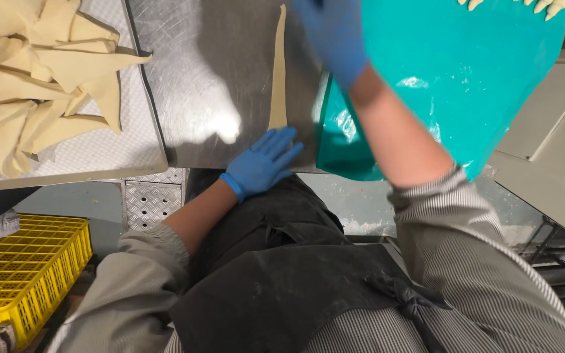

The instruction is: Rolling triangular pieces of dough into croissant shapes on a metal workbench.

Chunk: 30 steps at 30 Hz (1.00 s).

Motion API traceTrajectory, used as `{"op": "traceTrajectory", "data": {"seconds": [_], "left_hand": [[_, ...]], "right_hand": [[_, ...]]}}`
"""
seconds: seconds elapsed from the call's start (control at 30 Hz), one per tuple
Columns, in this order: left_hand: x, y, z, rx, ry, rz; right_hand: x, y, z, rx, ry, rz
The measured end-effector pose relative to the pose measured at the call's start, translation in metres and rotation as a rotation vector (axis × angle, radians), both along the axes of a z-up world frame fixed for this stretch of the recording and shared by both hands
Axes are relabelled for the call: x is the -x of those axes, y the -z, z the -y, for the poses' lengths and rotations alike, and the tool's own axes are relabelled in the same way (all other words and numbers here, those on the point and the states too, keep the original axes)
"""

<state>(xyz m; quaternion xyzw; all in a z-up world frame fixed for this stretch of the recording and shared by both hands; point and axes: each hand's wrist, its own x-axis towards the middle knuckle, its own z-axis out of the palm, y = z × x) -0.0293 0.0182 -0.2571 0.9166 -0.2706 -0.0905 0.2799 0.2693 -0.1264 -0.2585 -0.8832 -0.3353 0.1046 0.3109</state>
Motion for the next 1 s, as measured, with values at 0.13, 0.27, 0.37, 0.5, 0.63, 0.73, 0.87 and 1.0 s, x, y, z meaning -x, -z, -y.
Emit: {"op": "traceTrajectory", "data": {"seconds": [0.13,0.27,0.37,0.5,0.63,0.73,0.87,1.0], "left_hand": [[-0.004,-0.013,-0.024,0.19,-0.224,-0.008],[-0.013,-0.02,-0.04,0.13,-0.284,0.25],[-0.014,-0.026,-0.039,0.141,-0.229,0.303],[-0.023,-0.014,-0.037,0.051,-0.209,0.348],[-0.017,-0.017,-0.034,0.068,-0.272,0.307],[-0.017,-0.025,-0.034,0.107,-0.313,0.299],[-0.001,-0.025,-0.031,0.218,-0.367,0.271],[0.023,-0.005,-0.022,0.191,-0.297,0.056]], "right_hand": [[0.149,-0.071,0.027,-0.14,-0.059,-0.053],[0.218,-0.064,0.044,0.03,-0.125,0.002],[0.23,-0.043,0.054,0.153,-0.208,0.157],[0.223,-0.031,0.061,0.302,-0.244,0.28],[0.231,-0.022,0.067,0.197,-0.235,0.265],[0.238,-0.017,0.071,0.25,-0.24,0.293],[0.258,-0.017,0.067,0.172,-0.144,0.192],[0.271,-0.008,0.065,0.141,-0.268,0.207]]}}
